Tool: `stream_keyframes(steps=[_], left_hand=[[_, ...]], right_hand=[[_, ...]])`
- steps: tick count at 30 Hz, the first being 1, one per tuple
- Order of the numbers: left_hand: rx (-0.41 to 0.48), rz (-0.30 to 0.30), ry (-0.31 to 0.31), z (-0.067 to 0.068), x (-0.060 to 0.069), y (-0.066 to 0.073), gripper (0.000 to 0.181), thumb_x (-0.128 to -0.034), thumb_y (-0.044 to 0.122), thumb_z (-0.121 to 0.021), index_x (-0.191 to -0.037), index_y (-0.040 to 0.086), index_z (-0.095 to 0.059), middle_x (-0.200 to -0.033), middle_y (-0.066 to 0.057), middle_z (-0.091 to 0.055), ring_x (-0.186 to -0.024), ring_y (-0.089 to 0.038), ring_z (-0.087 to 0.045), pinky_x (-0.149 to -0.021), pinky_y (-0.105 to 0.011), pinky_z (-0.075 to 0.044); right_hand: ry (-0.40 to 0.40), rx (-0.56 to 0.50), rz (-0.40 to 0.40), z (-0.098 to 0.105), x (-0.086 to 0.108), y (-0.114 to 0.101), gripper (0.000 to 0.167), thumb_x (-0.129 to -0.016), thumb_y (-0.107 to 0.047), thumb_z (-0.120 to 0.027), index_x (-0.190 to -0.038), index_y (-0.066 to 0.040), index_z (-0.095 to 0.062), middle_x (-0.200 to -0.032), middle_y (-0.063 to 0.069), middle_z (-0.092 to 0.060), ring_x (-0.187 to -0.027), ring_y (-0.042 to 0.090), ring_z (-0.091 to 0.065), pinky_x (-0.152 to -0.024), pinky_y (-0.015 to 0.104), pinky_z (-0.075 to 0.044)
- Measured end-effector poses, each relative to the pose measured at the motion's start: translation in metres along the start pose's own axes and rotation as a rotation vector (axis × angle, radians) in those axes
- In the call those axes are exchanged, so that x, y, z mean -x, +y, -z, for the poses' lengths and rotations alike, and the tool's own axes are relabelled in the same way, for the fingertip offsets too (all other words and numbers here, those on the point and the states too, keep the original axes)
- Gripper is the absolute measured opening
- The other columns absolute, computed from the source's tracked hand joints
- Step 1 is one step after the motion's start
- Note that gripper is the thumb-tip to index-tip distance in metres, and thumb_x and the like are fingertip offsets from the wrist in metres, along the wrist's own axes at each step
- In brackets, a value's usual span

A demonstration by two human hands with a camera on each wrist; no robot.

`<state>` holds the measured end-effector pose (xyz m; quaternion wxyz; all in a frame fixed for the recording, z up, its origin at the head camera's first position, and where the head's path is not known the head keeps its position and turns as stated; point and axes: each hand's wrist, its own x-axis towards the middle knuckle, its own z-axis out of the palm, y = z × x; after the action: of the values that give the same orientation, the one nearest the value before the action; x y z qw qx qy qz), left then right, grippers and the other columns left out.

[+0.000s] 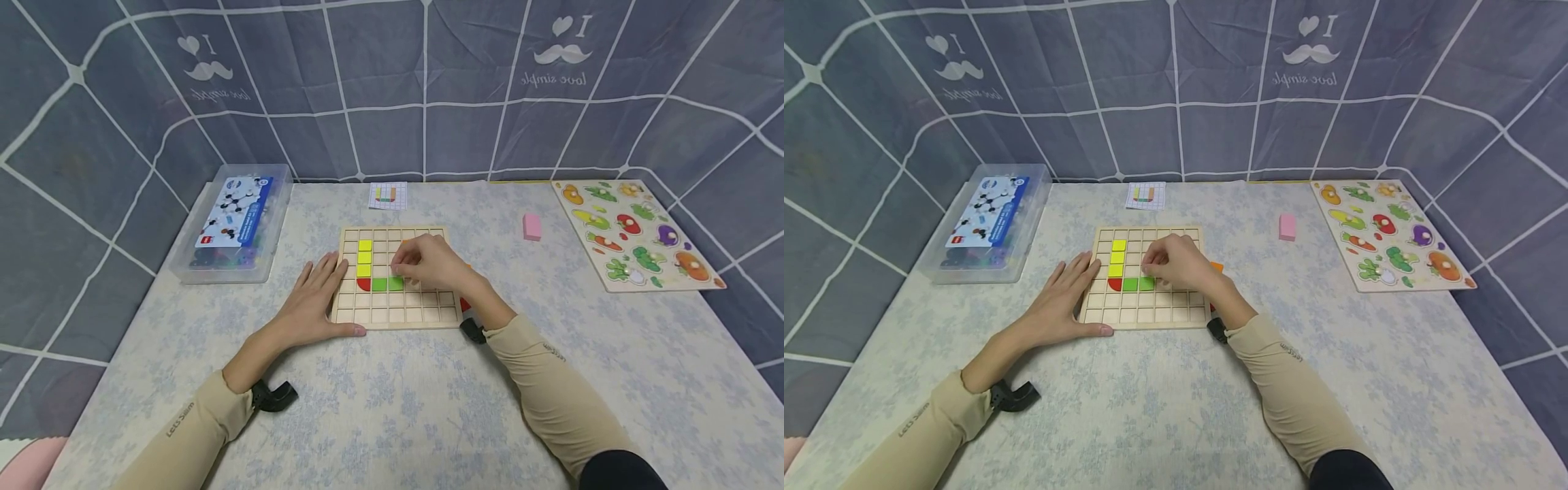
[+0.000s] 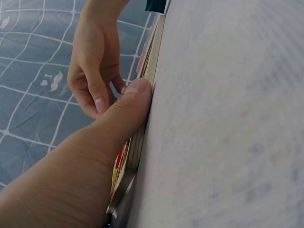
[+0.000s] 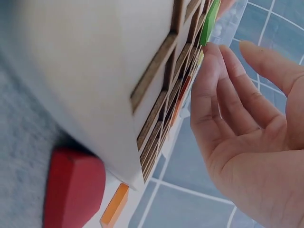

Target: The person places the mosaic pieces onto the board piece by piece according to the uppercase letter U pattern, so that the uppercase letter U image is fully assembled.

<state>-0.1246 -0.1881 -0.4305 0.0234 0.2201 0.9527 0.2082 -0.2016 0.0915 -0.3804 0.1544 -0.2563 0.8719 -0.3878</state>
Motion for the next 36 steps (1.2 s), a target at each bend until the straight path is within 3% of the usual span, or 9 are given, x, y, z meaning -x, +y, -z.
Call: stream_keyframes(steps=[7,15,23,31,36], left_hand=[[0.000,0.003,-0.002,0.000,0.000,0.000,0.134,-0.0752,0.072,-0.082,-0.169,0.003,-0.016,-0.177,-0.019,-0.008,-0.165,-0.034,-0.003,-0.132,-0.059,0.001],[-0.004,-0.002,0.001,-0.001,0.000,-0.001,0.134,-0.0747,0.071,-0.083,-0.169,0.003,-0.016,-0.177,-0.019,-0.008,-0.166,-0.033,-0.003,-0.133,-0.058,0.001],[-0.007,-0.007,0.003,0.000,0.000,-0.001,0.134,-0.0745,0.070,-0.084,-0.169,0.003,-0.016,-0.177,-0.019,-0.008,-0.166,-0.033,-0.003,-0.133,-0.057,0.002],[-0.002,-0.012,0.004,0.000,-0.001,0.001,0.133,-0.0748,0.070,-0.084,-0.169,0.002,-0.017,-0.176,-0.020,-0.008,-0.165,-0.035,-0.004,-0.133,-0.058,0.001],[-0.004,-0.011,0.005,0.000,0.000,0.000,0.134,-0.0747,0.070,-0.084,-0.169,0.002,-0.017,-0.176,-0.020,-0.009,-0.165,-0.035,-0.004,-0.133,-0.058,0.001]], right_hand=[[-0.023,0.001,-0.004,0.003,0.002,-0.001,0.008,-0.100,-0.015,-0.073,-0.103,-0.010,-0.079,-0.092,0.006,-0.079,-0.077,0.022,-0.075,-0.069,0.030,-0.059],[0.064,0.015,0.005,0.026,0.007,0.011,0.012,-0.100,-0.019,-0.073,-0.106,-0.010,-0.079,-0.097,0.007,-0.078,-0.086,0.020,-0.070,-0.074,0.032,-0.052],[0.136,0.015,-0.060,0.048,0.020,0.033,0.011,-0.099,-0.017,-0.073,-0.106,-0.011,-0.078,-0.095,0.009,-0.077,-0.081,0.027,-0.070,-0.065,0.030,-0.050],[0.197,0.051,-0.115,0.060,0.035,0.055,0.012,-0.098,-0.020,-0.075,-0.106,-0.011,-0.079,-0.099,0.008,-0.078,-0.094,0.023,-0.070,-0.078,0.035,-0.052],[0.184,0.067,-0.153,0.063,0.039,0.061,0.013,-0.096,-0.018,-0.079,-0.106,-0.010,-0.079,-0.099,0.007,-0.076,-0.094,0.023,-0.070,-0.081,0.035,-0.052]])
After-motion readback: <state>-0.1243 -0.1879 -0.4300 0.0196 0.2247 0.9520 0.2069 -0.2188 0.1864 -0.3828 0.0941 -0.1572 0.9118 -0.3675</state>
